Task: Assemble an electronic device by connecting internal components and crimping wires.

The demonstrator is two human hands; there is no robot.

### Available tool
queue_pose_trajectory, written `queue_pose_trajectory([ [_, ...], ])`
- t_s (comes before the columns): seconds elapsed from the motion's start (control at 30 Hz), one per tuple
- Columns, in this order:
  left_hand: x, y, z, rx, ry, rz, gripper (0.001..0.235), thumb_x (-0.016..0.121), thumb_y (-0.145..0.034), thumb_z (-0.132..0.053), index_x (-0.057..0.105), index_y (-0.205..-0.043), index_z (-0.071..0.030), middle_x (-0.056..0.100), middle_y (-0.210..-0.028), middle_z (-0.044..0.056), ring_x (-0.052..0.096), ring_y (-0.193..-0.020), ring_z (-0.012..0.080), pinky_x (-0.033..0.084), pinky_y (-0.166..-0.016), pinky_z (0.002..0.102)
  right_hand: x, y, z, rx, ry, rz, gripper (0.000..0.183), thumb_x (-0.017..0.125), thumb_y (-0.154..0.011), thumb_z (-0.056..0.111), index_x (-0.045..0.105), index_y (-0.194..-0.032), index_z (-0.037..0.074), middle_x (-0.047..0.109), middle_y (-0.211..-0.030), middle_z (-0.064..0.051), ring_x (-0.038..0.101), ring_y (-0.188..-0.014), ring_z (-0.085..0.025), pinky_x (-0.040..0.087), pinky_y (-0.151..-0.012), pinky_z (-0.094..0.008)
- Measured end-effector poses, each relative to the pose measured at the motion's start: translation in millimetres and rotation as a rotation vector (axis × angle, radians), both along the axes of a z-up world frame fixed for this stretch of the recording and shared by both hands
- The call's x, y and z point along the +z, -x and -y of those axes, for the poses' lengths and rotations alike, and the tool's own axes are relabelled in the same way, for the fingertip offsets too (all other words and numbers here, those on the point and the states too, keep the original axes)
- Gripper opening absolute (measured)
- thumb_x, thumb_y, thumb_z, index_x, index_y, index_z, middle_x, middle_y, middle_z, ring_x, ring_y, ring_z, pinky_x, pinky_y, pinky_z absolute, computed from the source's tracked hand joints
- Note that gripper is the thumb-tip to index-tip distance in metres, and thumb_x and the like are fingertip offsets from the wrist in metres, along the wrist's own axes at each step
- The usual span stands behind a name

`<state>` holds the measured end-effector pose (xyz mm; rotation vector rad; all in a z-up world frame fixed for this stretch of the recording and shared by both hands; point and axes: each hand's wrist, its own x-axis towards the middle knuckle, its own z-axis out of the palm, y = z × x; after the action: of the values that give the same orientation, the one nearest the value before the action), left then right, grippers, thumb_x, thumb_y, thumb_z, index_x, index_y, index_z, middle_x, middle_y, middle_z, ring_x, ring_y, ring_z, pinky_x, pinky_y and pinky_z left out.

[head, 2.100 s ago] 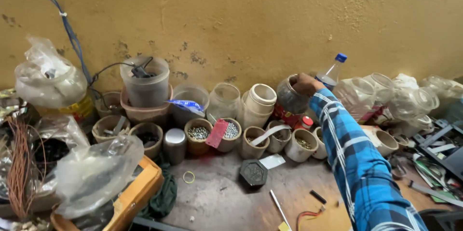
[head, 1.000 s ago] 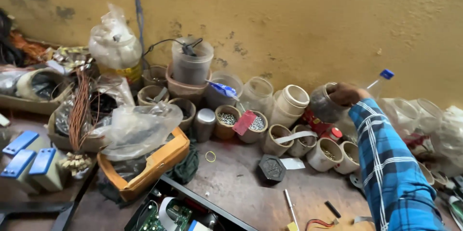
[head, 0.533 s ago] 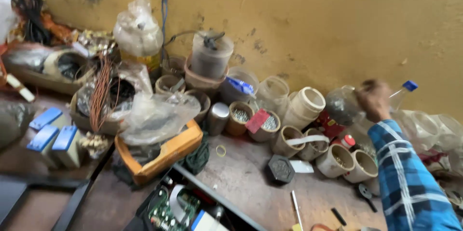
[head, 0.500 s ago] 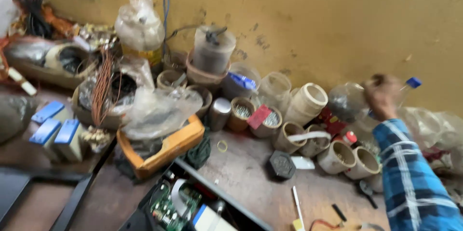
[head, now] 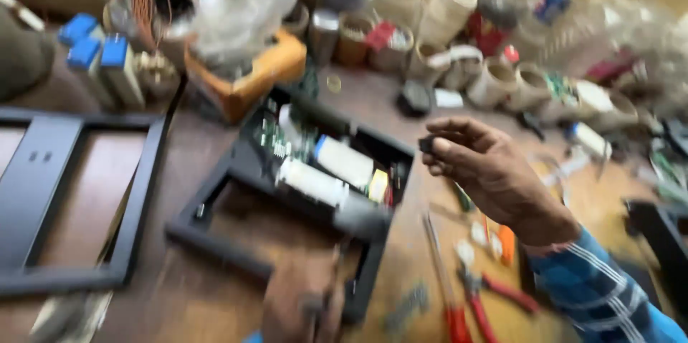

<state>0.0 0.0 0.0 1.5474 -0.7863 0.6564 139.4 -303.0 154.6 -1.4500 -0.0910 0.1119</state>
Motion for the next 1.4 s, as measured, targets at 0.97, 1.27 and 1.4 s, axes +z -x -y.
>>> queue_pose_trajectory([
  [0.97,56,22,-17,-0.476,-0.048,-0.292,0.017,0.053,-0.11,-0.019,0.06,-0.107,-0.003,0.063,-0.079,0.0,0.059,-0.074,0.0066,0.052,-0.066,0.024,-35,233,-137,-0.168,0.099,0.352,0.027,0.063,-0.101,0.006,0.067,-0.124,-0.009,0.074,-0.104,-0.014,0.075,-0.093,-0.022,0.066,-0.085,-0.037],
  [1.27,63,30,-23,-0.425,-0.147,-0.356,0.023,0.053,-0.108,-0.024,0.063,-0.103,-0.004,0.057,-0.071,0.0,0.053,-0.066,0.0078,0.046,-0.059,0.026,-45,234,-157,-0.245,0.281,0.413,0.029,0.071,-0.097,0.005,0.069,-0.124,-0.006,0.074,-0.104,-0.01,0.07,-0.092,-0.012,0.06,-0.084,-0.026],
  [1.4,61,28,-26,-0.494,-0.152,-0.415,0.024,0.049,-0.11,-0.024,0.059,-0.101,-0.004,0.05,-0.07,-0.001,0.046,-0.065,0.0088,0.043,-0.059,0.028,-47,232,-157,-0.22,0.317,0.518,0.026,0.072,-0.097,0.004,0.071,-0.12,-0.006,0.068,-0.114,-0.006,0.069,-0.101,-0.011,0.059,-0.09,-0.025],
])
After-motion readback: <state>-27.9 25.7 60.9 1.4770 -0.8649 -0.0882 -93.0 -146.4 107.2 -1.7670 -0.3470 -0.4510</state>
